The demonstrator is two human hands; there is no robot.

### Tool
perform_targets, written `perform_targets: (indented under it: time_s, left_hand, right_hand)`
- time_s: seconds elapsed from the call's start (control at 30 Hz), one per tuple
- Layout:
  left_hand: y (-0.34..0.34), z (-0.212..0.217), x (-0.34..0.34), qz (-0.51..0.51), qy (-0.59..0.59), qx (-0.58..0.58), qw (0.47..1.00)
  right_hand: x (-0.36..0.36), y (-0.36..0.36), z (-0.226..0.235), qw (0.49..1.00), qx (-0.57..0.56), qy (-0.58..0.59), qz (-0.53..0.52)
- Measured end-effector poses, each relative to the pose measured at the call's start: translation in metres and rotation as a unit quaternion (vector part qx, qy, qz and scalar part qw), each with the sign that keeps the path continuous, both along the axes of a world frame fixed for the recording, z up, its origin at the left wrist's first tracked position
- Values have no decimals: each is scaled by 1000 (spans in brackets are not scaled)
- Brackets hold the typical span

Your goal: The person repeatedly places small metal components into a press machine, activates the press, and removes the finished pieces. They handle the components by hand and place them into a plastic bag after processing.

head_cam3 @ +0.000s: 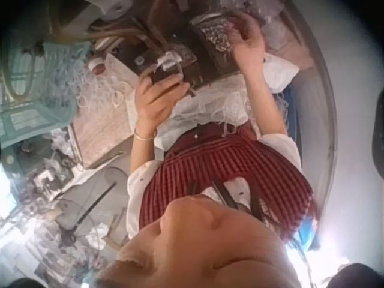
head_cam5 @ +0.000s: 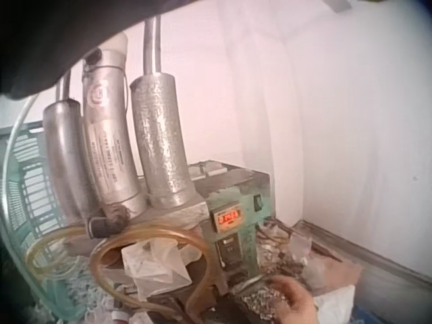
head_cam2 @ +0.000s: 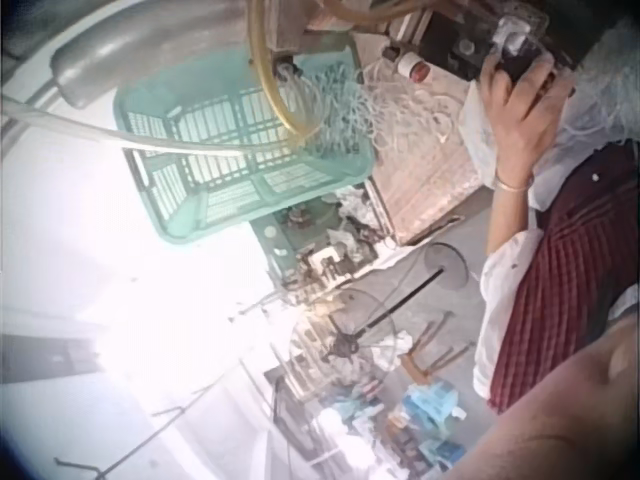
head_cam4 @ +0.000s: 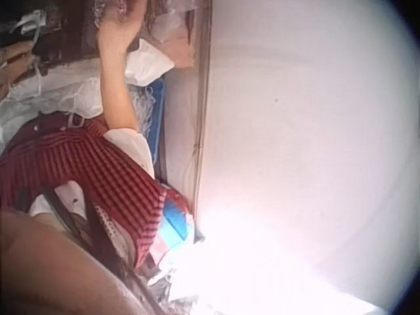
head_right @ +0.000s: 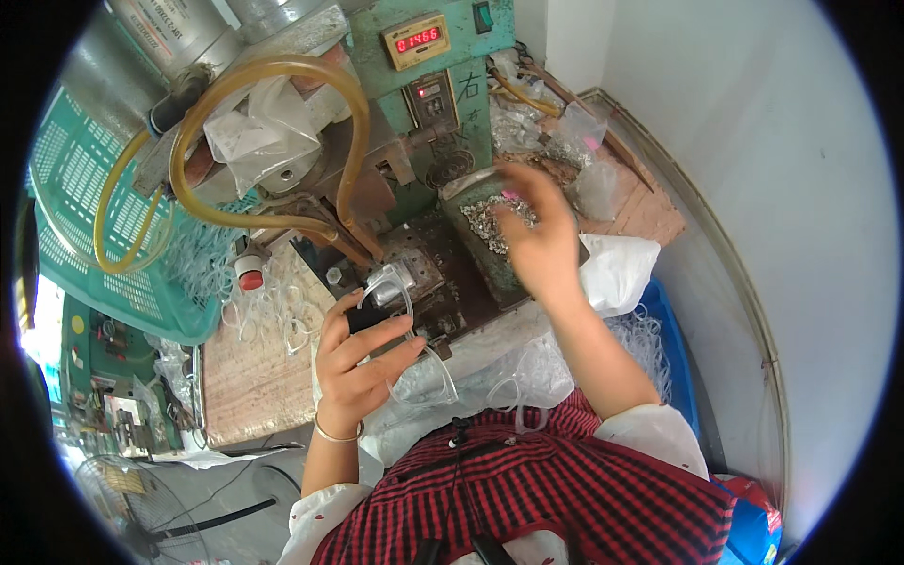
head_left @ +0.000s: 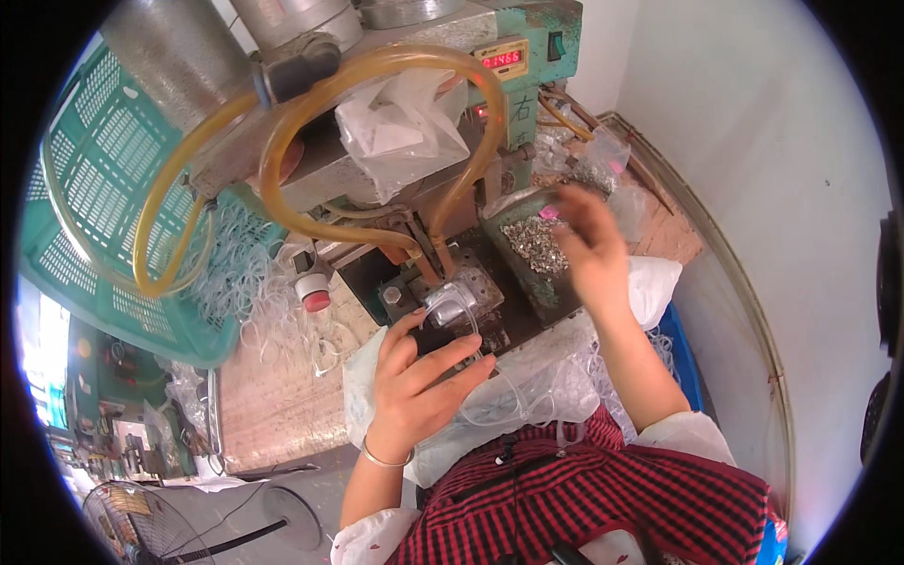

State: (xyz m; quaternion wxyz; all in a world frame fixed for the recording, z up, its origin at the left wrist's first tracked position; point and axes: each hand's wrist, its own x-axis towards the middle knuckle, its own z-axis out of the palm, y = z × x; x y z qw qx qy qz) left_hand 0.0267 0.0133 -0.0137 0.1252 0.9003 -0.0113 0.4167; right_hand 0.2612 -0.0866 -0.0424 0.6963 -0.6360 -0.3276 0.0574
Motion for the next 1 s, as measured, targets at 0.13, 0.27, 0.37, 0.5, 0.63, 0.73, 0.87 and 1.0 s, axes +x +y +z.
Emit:
perform_targets:
  time_s: [0.13, 0.27, 0.37, 0.5, 0.63, 0.73, 0.87, 1.0]
  left_hand:
    - [0, -1, 1, -7, 8, -10, 1000]
    - [1, -7, 0, 1, 5, -17, 1000]
    - [-2, -9, -1, 6, 3, -32, 999]
    - [-20, -17, -15, 46, 29, -76, 996]
    - [-30, -17, -58, 115, -32, -21, 993]
    - [5, -10, -108, 375, -298, -106, 871]
    - [58, 19, -129, 412, -272, -135, 859]
    - [130, -38, -115, 462, 69, 27, 884]
  right_hand:
    - [36, -21, -56, 988, -61, -73, -123]
    - [9, -44, -60, 958, -213, -180, -64]
    - [2, -38, -57, 940, -240, -234, -68]
    - [-2, -23, -64, 905, -288, -296, -99]
    - [-1, -29, -70, 921, -247, -282, -104]
    - [-5, -33, -68, 954, -195, -195, -114]
    - [3, -22, -51, 937, -160, -294, -100]
    - [-1, -13, -45, 947, -156, -258, -109]
